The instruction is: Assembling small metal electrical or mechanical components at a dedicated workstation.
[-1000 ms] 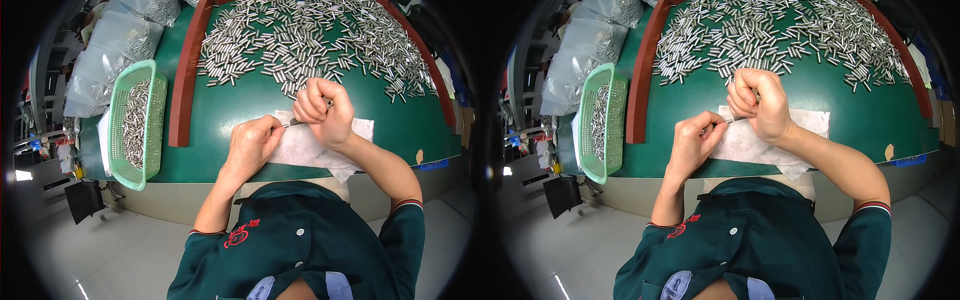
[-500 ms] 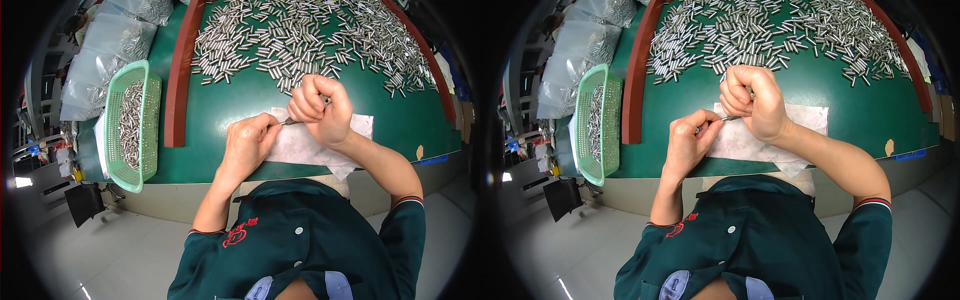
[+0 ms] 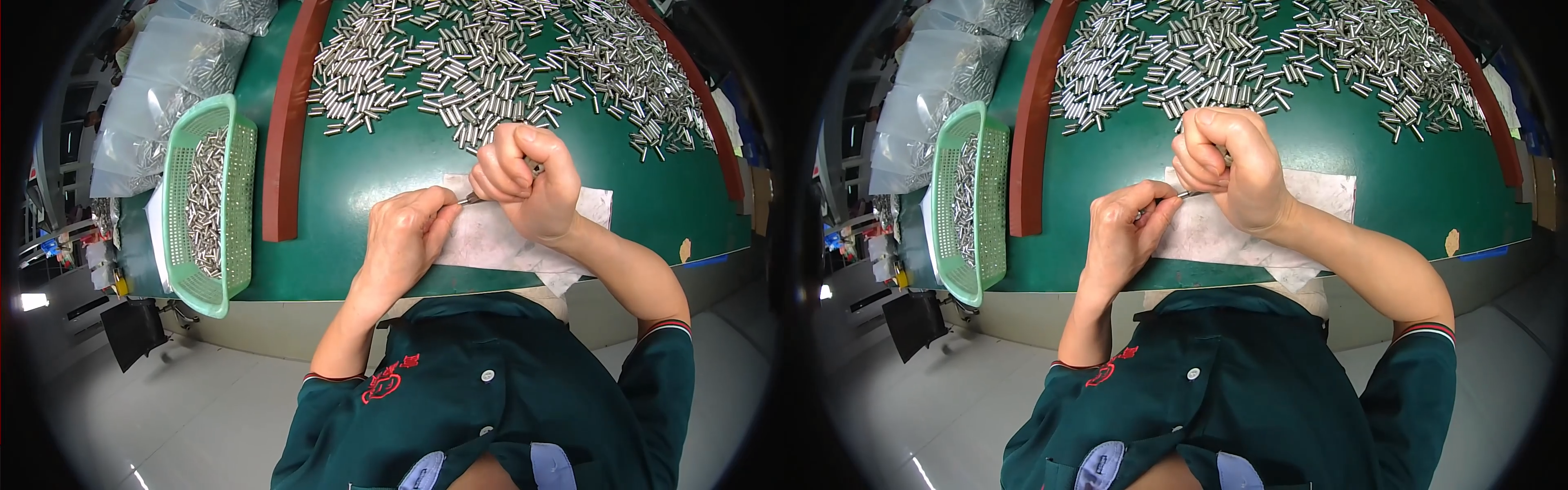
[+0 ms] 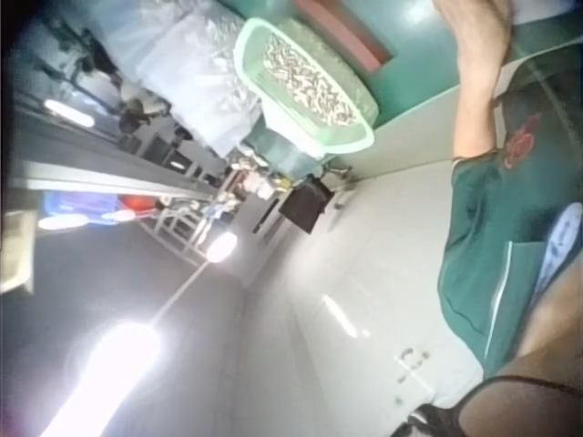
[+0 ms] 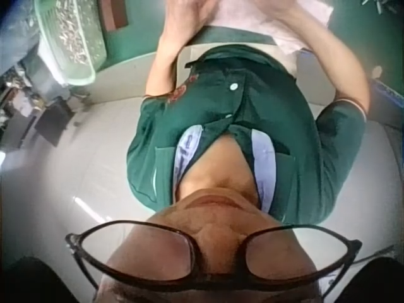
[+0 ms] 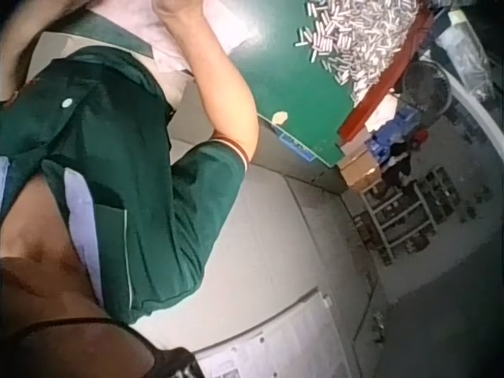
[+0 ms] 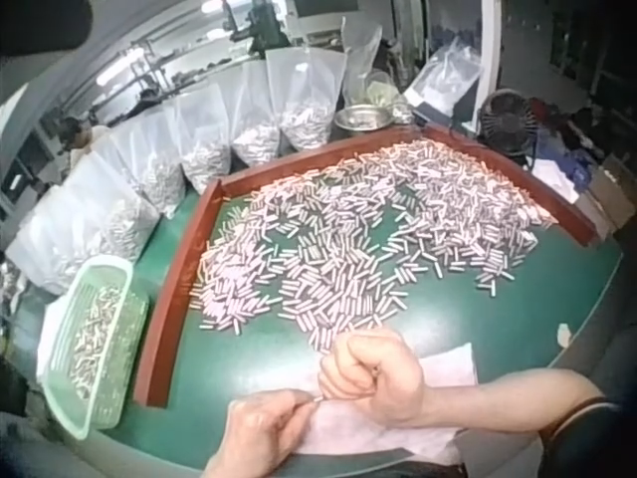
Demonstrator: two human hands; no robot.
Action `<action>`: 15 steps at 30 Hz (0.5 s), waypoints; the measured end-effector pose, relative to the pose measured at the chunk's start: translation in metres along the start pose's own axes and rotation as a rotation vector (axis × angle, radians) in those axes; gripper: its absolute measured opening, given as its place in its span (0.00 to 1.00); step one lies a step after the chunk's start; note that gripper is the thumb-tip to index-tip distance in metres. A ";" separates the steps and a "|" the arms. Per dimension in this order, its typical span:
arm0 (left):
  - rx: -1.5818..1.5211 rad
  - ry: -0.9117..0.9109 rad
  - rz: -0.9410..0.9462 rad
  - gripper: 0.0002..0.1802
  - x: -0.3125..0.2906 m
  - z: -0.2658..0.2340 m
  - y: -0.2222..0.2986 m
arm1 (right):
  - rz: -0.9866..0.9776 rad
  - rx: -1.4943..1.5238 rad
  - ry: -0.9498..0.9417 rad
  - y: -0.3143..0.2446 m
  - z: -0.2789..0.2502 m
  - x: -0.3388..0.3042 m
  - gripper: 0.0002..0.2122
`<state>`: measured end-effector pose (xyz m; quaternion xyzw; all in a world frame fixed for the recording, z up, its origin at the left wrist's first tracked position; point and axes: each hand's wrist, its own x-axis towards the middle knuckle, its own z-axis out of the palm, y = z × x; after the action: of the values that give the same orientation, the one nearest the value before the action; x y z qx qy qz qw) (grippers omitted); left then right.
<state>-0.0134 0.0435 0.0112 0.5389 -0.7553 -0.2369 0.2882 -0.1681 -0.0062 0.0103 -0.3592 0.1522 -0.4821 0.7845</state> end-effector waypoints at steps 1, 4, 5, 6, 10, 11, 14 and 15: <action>-0.002 0.001 0.004 0.04 0.000 0.000 0.000 | -0.002 -0.007 0.001 0.000 0.000 0.000 0.17; -0.011 0.006 0.000 0.04 -0.001 0.001 -0.002 | -0.004 0.013 0.007 0.002 -0.002 0.001 0.18; -0.012 0.006 -0.002 0.04 -0.001 0.001 -0.002 | -0.001 0.013 0.008 0.003 -0.001 0.001 0.18; -0.025 0.008 0.001 0.04 -0.001 0.001 -0.002 | -0.004 0.007 0.017 0.002 0.001 0.000 0.18; -0.049 -0.005 -0.002 0.04 0.000 0.002 -0.004 | -0.034 -0.110 0.020 0.005 0.005 0.000 0.18; -0.048 -0.004 -0.004 0.04 0.000 0.002 -0.004 | -0.032 -0.109 0.018 0.006 0.006 0.000 0.18; -0.061 0.004 0.001 0.04 -0.001 0.003 -0.004 | -0.024 -0.124 0.021 0.005 0.010 -0.001 0.18; -0.036 0.026 0.019 0.04 -0.001 0.004 -0.004 | -0.027 -0.125 0.014 0.005 0.010 -0.001 0.18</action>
<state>-0.0127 0.0437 0.0053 0.5293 -0.7521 -0.2408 0.3101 -0.1598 -0.0001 0.0133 -0.4062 0.1829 -0.4848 0.7527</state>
